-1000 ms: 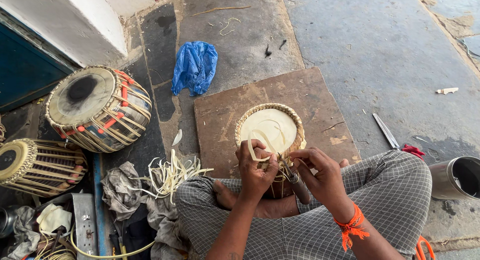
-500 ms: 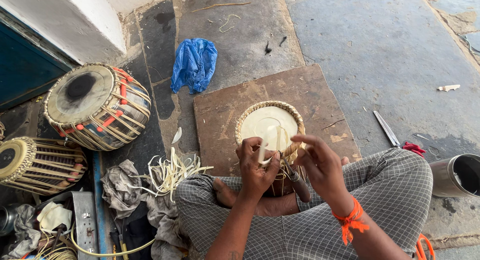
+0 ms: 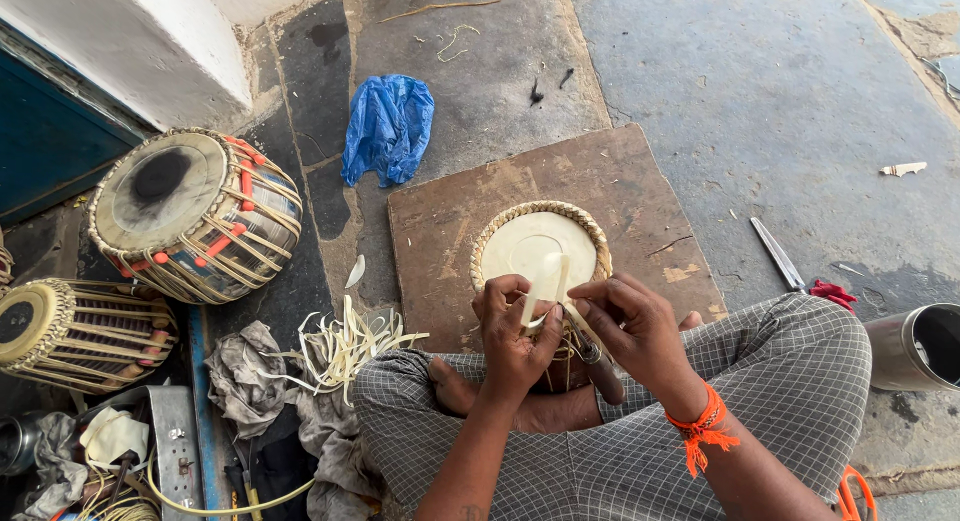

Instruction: The person sits on the floor and repairs a traditional drum by weaving a light-colored strip into the rim. They use a wooden mallet to tap the strip into place and a metal tool to adjust the tension and position of the weave.

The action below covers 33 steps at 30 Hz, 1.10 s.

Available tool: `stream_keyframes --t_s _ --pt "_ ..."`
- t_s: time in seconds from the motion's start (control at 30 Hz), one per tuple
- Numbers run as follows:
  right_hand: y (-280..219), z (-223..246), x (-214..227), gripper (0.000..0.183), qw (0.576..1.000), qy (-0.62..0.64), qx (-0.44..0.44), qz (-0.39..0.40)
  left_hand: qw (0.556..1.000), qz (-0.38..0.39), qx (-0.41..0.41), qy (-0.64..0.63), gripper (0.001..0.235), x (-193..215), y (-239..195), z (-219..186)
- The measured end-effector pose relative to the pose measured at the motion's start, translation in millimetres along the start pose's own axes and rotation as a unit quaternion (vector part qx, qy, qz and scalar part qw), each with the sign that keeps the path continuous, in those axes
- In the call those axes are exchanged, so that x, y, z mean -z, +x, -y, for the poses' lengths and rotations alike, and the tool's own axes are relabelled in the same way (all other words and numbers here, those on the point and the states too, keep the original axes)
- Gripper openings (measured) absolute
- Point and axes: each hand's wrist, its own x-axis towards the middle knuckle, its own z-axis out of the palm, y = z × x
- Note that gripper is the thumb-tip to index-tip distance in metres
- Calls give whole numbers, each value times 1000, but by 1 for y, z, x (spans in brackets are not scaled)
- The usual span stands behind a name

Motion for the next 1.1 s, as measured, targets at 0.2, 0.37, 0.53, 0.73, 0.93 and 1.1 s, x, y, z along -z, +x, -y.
stream_keyframes --t_s 0.2,0.37,0.53,0.73,0.93,1.1 --pt "11 13 6 20 996 -76 53 16 1000 0 -7 -2 11 -1 0 2" --pt "17 19 5 13 988 -124 87 26 1000 -2 -23 1 16 1 2 0" --pt "18 19 0 15 990 -130 39 31 1000 -6 -23 2 17 2 4 -2" --pt "4 -35 0 17 994 94 -42 44 997 -29 -70 17 19 -2 1 -2" --pt "-43 -78 -7 39 993 93 60 51 995 -28 -89 31 19 -15 5 25" --pt "-11 -65 -6 57 922 251 -174 237 996 -33 -62 51 21 -30 42 58"
